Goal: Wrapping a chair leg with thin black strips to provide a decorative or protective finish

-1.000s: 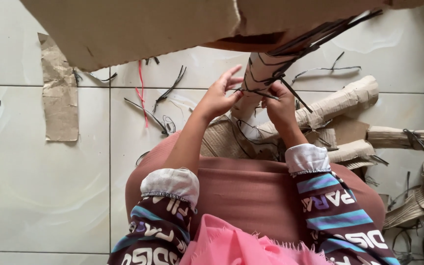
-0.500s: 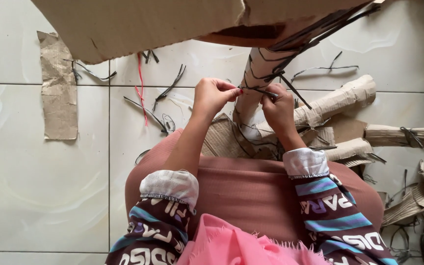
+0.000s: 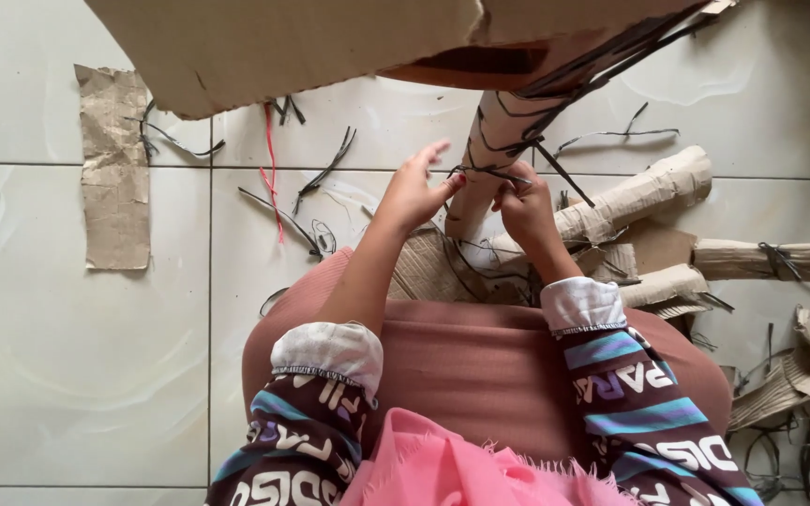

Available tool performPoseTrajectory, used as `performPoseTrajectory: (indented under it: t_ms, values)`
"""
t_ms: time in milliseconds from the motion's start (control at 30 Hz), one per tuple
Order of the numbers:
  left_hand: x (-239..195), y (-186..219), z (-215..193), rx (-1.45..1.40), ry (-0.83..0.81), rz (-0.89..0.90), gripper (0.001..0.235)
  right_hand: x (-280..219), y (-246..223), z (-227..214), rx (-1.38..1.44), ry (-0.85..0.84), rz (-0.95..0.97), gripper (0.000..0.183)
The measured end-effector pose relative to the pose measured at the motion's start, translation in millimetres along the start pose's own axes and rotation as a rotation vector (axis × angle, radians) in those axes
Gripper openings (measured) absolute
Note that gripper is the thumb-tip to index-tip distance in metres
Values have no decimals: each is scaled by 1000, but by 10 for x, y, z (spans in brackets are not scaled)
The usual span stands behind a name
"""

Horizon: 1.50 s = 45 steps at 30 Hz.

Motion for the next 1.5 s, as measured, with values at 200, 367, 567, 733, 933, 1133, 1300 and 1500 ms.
performPoseTrajectory:
  t_ms: [200, 367, 567, 733, 933, 1133, 1300, 1500]
  values:
    - [98, -68, 57, -113, -51, -59, 27, 19, -40, 15, 73, 2, 32, 26]
    - [138, -132, 97, -162, -43, -74, 25, 18, 12, 12, 43, 18, -27, 29]
    - [-65, 130, -143, -55, 73, -138, 10, -8, 13, -43, -179, 28, -30, 20]
    - [-114, 123, -99, 20, 70, -213, 8, -112, -53, -89, -564, 82, -34, 7]
    - [-235, 117, 82, -4, -84, -297, 27, -334, -363, -159, -666, 36, -3, 5]
    - [-359, 4, 573, -601, -113, -280, 39, -508, -581, -73, -574, 2, 61, 4]
    - [-744, 334, 432, -643, 251, -205, 24, -429, -726, 189, -452, -4, -99, 11]
    - [-715, 209, 416, -266, 218, -270, 21, -396, -609, 268, -581, -60, -201, 10]
Point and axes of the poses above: each hand's wrist, its own x-axis towards the middle knuckle, its own z-axis out of the palm, y = z × x, the point moved 10 cm from there along x, towards the middle knuckle, and after that the axes turned 13 degrees about -y, right-handed, at the moved point
